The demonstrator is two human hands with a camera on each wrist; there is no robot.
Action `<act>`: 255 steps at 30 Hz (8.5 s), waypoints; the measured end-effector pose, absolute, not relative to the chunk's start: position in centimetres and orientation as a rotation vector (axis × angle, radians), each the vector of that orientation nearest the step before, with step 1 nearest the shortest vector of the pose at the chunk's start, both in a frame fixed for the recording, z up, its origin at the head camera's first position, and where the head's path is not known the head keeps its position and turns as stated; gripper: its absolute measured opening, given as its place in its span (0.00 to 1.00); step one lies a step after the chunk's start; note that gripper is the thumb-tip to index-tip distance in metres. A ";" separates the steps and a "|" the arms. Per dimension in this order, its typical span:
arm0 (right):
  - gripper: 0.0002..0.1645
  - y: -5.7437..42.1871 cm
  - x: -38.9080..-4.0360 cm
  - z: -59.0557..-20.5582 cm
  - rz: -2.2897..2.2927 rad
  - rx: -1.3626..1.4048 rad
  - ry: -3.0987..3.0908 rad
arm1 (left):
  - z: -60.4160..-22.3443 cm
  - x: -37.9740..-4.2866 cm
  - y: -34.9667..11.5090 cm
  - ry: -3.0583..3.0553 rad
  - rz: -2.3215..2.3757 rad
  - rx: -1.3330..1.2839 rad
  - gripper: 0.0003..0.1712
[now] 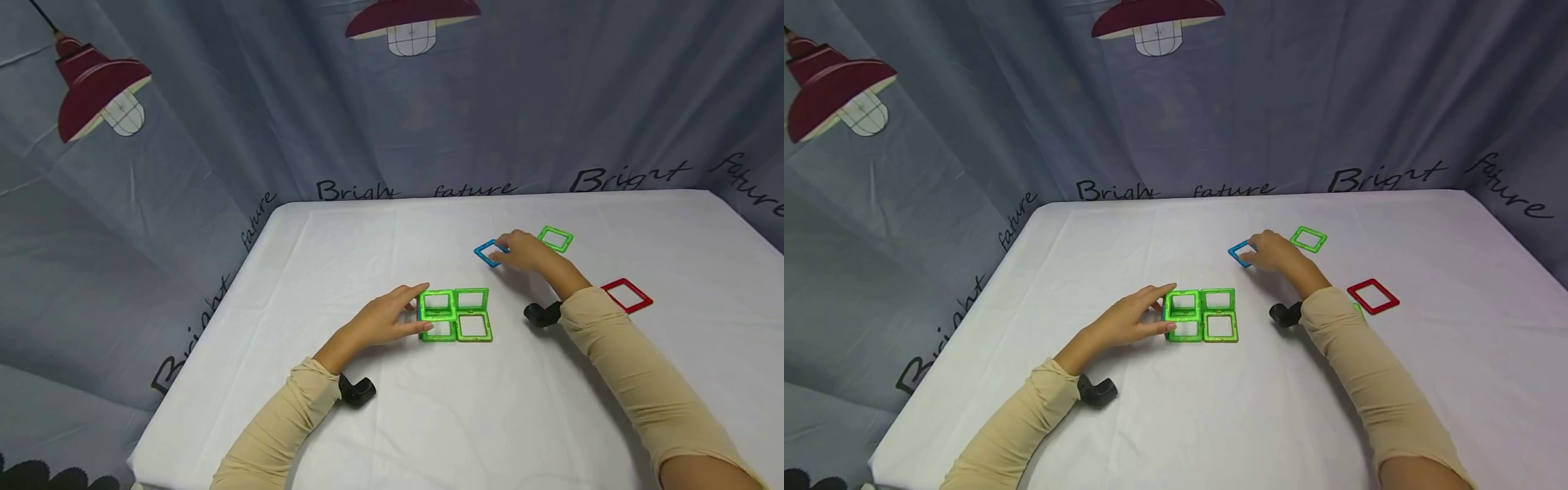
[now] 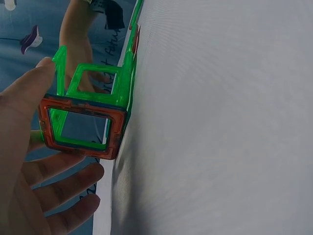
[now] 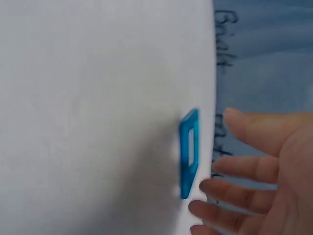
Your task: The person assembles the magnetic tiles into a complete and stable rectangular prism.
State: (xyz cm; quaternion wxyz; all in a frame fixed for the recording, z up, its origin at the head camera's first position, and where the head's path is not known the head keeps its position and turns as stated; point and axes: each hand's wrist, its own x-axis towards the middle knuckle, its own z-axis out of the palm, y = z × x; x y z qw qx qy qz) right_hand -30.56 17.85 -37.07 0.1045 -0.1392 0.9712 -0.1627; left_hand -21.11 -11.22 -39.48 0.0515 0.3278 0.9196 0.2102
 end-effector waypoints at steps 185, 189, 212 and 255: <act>0.32 25.0 -28.4 -36.6 -0.551 -0.367 2.880 | -39.5 -21.7 -12.1 2.630 0.834 1.020 0.42; 0.30 23.7 -26.5 -35.7 -0.607 -0.471 2.889 | -39.4 -21.7 -12.1 2.626 0.841 1.022 0.41; 0.24 17.5 -18.9 -34.2 -0.604 -0.956 2.851 | -39.4 -21.8 -12.1 2.623 0.839 1.026 0.41; 0.24 16.9 -18.8 -35.3 -0.539 -0.966 2.909 | -39.4 -21.7 -11.9 2.636 0.811 1.025 0.41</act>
